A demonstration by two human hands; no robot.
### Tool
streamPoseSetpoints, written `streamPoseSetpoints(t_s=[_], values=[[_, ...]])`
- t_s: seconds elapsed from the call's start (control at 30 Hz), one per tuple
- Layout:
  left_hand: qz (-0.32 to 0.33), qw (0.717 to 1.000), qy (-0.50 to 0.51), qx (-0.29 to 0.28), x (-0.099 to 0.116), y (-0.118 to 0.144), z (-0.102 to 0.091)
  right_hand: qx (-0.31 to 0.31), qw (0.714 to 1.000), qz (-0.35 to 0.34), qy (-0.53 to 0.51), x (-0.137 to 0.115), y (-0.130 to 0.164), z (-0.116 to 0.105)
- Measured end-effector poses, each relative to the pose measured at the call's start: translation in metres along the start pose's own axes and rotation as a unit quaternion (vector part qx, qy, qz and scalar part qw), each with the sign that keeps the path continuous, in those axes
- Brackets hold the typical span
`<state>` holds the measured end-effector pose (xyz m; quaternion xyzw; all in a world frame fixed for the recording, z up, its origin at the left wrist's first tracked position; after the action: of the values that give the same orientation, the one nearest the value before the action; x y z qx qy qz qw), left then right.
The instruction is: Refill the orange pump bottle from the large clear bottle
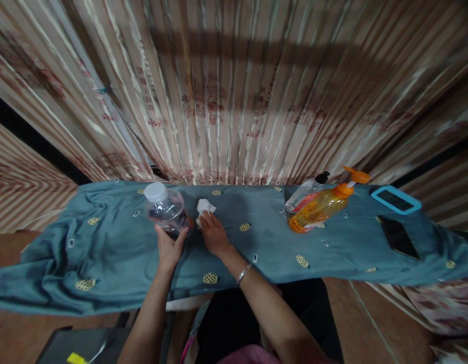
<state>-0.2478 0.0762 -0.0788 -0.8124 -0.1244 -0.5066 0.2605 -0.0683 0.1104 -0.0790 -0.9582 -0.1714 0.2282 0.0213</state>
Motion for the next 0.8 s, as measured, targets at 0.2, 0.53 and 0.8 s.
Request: streamPoseSetpoints(t_s=[0.2, 0.53, 0.8], values=[[0.006, 1.000, -0.022, -0.008, -0.002, -0.003, 0.002, 0.003, 0.999, 0.034, 0.019, 0.061, 0.036, -0.027], [0.053, 0.998, -0.039, 0.004, 0.002, -0.008, 0.001, 0.064, 0.983, 0.164, 0.059, 0.188, 0.107, -0.082], [0.024, 0.999, -0.043, -0.009, 0.005, -0.008, 0.003, 0.102, 0.971, 0.210, 0.059, 0.203, 0.162, -0.089]])
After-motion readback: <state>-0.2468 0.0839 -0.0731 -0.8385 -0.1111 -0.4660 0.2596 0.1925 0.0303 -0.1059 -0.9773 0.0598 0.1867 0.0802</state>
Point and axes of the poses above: each hand's wrist, its own y-axis away from the middle knuckle, its own z-axis out of the palm, x = y × z, the point moved 5 cm from there along -y, towards the middle knuckle, and after that the axes turned 6 degrees about z, right-handed, at the moved point
